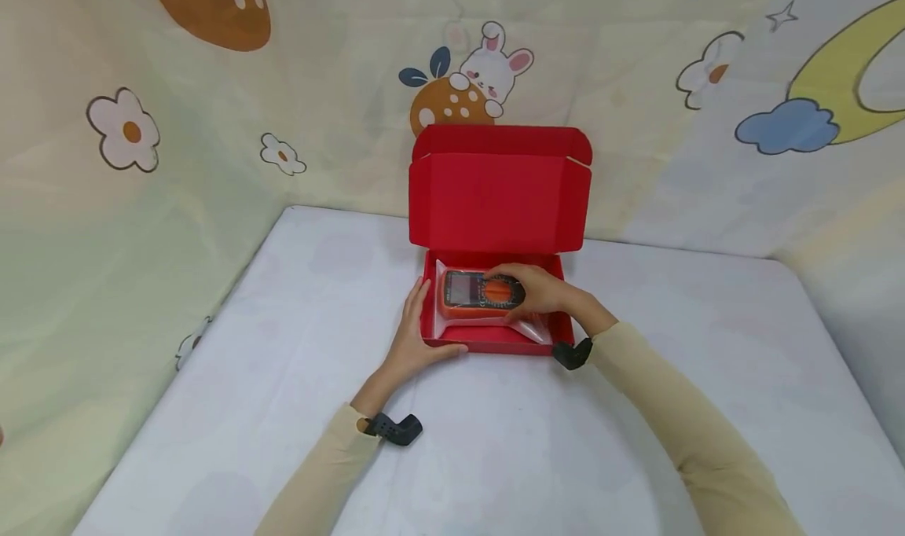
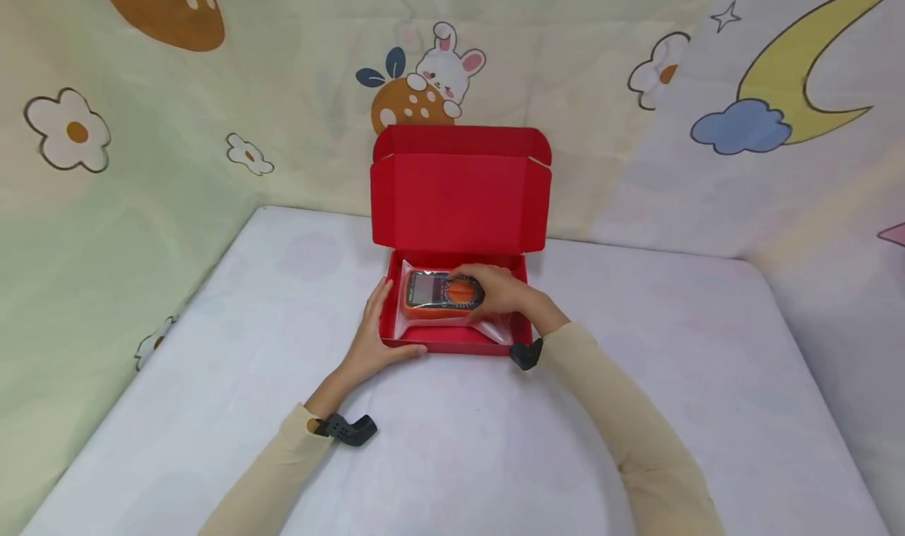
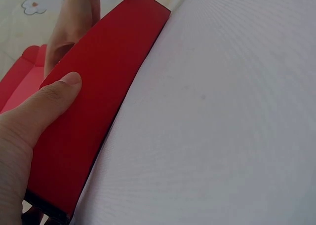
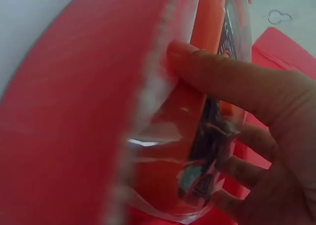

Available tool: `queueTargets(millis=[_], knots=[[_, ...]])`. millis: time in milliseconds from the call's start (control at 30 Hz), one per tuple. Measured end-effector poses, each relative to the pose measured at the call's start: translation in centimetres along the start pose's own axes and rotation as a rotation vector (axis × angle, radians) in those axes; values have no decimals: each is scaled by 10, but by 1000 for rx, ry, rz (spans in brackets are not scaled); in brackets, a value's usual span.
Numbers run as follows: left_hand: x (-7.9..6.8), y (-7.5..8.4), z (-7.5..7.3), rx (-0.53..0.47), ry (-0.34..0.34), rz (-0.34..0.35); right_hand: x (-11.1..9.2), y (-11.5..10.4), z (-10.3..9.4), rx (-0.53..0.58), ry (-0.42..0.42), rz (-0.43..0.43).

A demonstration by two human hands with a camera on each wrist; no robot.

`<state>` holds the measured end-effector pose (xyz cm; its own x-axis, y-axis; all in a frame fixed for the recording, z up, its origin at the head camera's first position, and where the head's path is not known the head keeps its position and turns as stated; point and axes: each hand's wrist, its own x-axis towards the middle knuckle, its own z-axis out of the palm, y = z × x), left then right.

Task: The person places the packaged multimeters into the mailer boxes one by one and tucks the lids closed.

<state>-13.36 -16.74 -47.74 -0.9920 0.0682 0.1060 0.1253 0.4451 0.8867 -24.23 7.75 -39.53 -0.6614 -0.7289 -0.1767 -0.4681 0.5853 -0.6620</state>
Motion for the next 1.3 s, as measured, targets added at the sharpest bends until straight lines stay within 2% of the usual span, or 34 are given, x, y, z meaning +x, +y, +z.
queueTargets(millis=[300,467,833,1000,1133,1300], knots=[[1,2,-1,3,7,14,-4,11,10,86,33,0],[1,2,-1,13,8,-2,-5,12,13,106,43,-21],[1,4,-2,-10,13,-3,-10,10,25,-34,105,11],[1,3,1,-13,-3,-7,-14,10,31,-44,133,23],[0,3,2,0,4,-1,-16,12,36,18,180,-25],[0,3,-1,-19,0,-1,-23,12,39,179,273,-105]])
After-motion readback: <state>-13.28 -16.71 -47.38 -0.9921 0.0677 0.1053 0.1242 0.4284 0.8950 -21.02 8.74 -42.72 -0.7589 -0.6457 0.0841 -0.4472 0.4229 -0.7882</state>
